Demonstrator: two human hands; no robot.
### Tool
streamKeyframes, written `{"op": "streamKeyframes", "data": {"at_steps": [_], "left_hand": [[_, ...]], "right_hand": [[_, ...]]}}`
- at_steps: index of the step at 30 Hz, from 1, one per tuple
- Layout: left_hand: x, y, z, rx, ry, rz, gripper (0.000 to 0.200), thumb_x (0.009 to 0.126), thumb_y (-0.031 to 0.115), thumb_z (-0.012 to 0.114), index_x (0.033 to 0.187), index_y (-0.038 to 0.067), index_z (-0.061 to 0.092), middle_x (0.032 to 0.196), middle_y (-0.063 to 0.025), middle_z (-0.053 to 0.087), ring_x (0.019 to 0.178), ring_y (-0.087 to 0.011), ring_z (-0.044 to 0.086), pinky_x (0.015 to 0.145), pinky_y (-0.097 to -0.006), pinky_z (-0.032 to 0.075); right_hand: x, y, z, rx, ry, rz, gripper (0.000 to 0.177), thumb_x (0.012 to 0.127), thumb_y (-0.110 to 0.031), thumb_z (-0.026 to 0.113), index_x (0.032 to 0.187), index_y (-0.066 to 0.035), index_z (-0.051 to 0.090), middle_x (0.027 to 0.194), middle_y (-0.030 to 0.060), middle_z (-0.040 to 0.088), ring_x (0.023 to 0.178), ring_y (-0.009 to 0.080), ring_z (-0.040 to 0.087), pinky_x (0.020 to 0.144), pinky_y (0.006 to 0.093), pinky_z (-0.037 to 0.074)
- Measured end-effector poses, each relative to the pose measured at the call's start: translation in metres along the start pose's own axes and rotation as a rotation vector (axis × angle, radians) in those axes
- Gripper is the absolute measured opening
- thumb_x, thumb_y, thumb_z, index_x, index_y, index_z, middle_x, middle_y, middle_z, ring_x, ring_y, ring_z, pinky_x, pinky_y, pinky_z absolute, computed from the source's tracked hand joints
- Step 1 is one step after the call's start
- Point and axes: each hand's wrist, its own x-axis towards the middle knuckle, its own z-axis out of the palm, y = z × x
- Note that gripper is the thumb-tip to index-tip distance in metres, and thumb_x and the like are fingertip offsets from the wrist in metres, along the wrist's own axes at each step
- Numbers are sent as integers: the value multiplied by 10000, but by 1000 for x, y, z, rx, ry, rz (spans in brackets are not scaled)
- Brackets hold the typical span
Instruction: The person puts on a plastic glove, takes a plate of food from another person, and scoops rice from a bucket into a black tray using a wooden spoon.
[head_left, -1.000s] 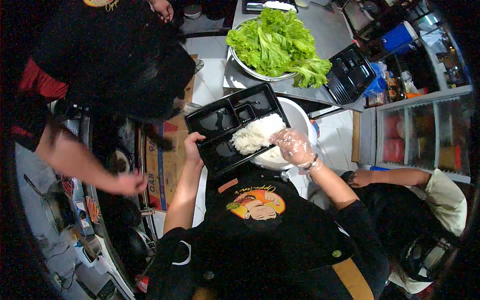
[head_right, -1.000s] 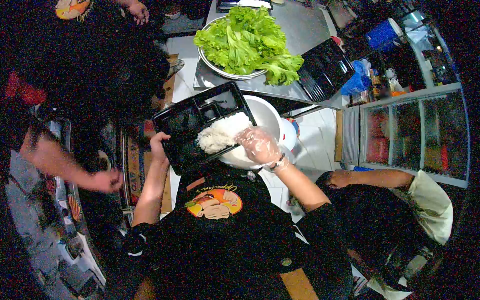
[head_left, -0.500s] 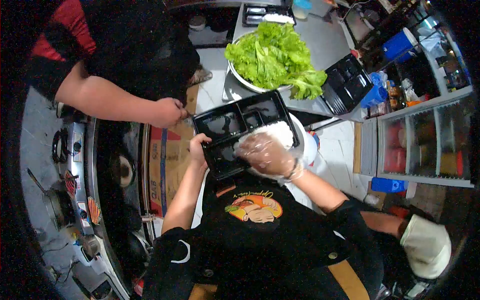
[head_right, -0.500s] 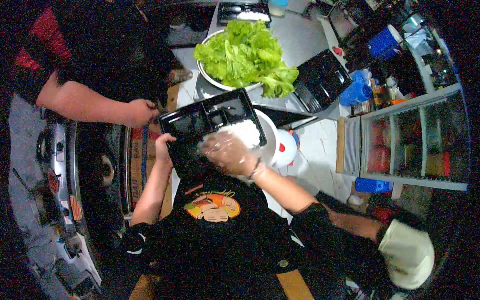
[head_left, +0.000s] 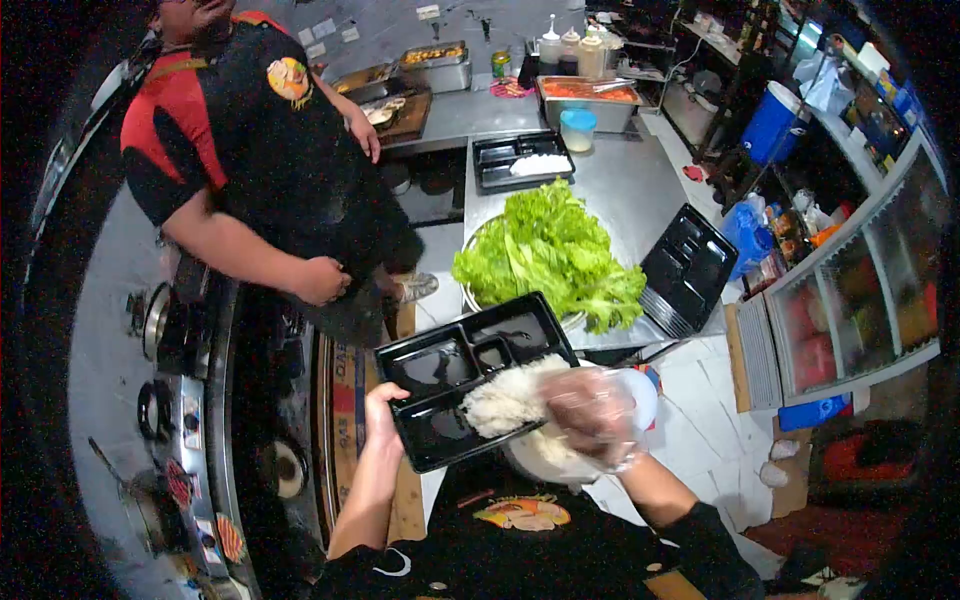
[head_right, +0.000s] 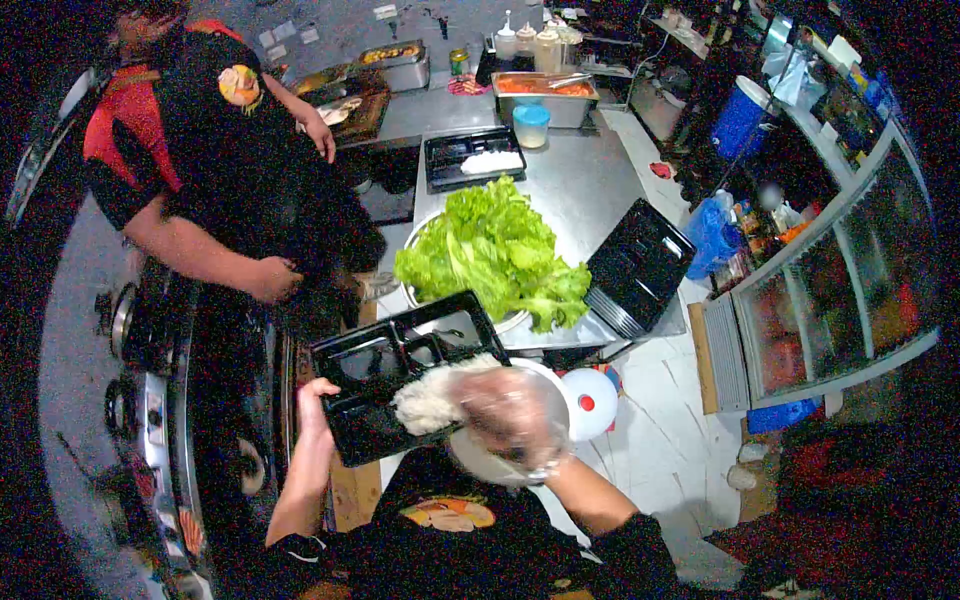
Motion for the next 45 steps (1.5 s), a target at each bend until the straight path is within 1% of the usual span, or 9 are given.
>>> {"op": "streamKeyframes", "data": {"at_steps": [1,6,13,22,35,40,42,44,45], "left_hand": [[11,18,3,-21,17,22,167,542,146,523,689,68,540,731,-94,583,710,-260,577,704,-399,491],[111,112,57,-146,-88,196,379,587,126,501,940,-4,542,908,-150,593,801,-313,585,788,-415,484],[362,113,181,-478,-560,135,255,574,47,488,824,7,525,872,-103,559,846,-312,541,883,-433,406],[513,29,278,-779,-293,-43,219,528,1,475,746,15,461,860,-101,505,831,-293,518,860,-403,436],[515,-23,316,-319,207,-221,254,833,158,367,993,92,552,943,-119,562,823,-239,564,728,-465,482],[506,-1,298,-283,-428,-86,252,746,108,464,975,35,538,882,-94,551,804,-242,540,622,-365,474],[370,65,275,541,-667,311,141,724,206,518,764,74,495,642,-59,464,533,-168,438,568,-248,421],[392,53,262,-68,-1022,-49,256,779,131,562,974,-15,486,682,-81,510,590,-158,510,601,-265,436],[291,58,281,-15,-497,235,318,793,76,560,1088,6,465,798,-83,563,728,-146,558,648,-257,443]], "right_hand": [[8,-9,-10,-505,314,-201,146,783,-99,570,909,-34,603,873,117,621,821,260,592,739,373,470],[3,29,-30,110,1017,391,178,777,-8,618,948,-17,569,910,55,569,859,130,547,793,290,463],[-52,70,15,-43,1134,766,285,794,-170,643,1007,-11,540,947,64,540,863,131,512,723,251,445],[-55,39,99,-162,1301,1001,188,795,-97,603,959,-13,566,830,36,551,741,116,504,692,245,435],[-25,40,104,-106,1101,1124,398,811,-266,613,1142,-65,526,1133,145,548,1016,305,521,916,353,386],[-29,62,96,-518,899,1119,234,807,-193,550,878,27,585,783,207,590,717,280,581,684,373,448],[-49,72,95,-694,801,1340,309,812,-289,555,795,17,597,741,189,594,687,295,582,659,379,447],[-33,60,80,-400,846,1427,402,816,-362,531,698,15,605,684,172,611,645,290,595,639,388,453],[-67,82,88,-591,723,1156,327,798,-305,525,668,-18,611,632,159,598,618,286,592,631,376,466]]}}
